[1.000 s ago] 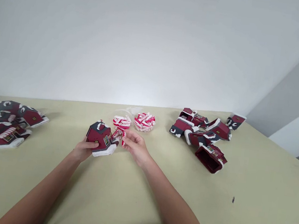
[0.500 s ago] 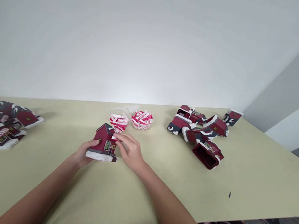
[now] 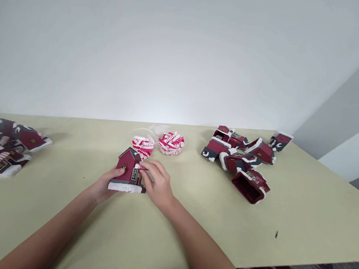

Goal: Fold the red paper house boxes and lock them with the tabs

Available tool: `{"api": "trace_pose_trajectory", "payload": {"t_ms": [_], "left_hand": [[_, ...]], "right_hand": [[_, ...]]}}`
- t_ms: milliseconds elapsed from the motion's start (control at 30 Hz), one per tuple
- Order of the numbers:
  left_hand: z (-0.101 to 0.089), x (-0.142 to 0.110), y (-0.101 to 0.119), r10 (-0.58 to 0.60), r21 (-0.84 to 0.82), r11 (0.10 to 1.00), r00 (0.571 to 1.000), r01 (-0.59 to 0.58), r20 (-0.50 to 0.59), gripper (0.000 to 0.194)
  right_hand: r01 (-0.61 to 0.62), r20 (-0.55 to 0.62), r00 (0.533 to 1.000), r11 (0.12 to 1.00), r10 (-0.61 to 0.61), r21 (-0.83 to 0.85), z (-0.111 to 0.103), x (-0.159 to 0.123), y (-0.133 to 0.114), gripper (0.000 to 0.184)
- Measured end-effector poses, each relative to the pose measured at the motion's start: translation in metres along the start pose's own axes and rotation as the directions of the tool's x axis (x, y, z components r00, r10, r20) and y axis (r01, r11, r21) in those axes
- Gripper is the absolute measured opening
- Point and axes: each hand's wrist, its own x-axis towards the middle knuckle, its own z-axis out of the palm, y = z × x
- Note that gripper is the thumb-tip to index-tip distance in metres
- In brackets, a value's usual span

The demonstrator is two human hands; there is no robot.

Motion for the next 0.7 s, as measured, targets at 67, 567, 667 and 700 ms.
{"api": "trace_pose_trajectory", "payload": {"t_ms": [67,567,667,700], "left_hand": [[0.0007,-0.0003,-0.0002,-0.001,0.007,1.0,1.0,0.001,-0.016,0.066],[0.0056,-0.0048,0.001,0.0,0.048,0.999,0.999,0.001,-0.036,0.073],[0.0063,-0.0054,-0.0016,-0.024,0.026,0.999,1.0,0.024,-0.005,0.079],[0.0066,-0.0056,-0.0022,-0.036,0.015,0.999,0.999,0.035,0.002,0.081]], "right_hand": [[-0.007,-0.005,1.0,1.0,0.007,0.003,-0.001,0.0002,-0.0008,0.02],[0.19,-0.011,0.981,0.981,-0.191,-0.048,-0.005,-0.003,0.0011,0.027],[0.167,-0.019,0.986,0.986,-0.168,-0.026,-0.0048,-0.0029,0.0002,0.026],[0.151,-0.019,0.988,0.988,-0.152,-0.018,-0.0049,-0.0028,0.0,0.026]]}}
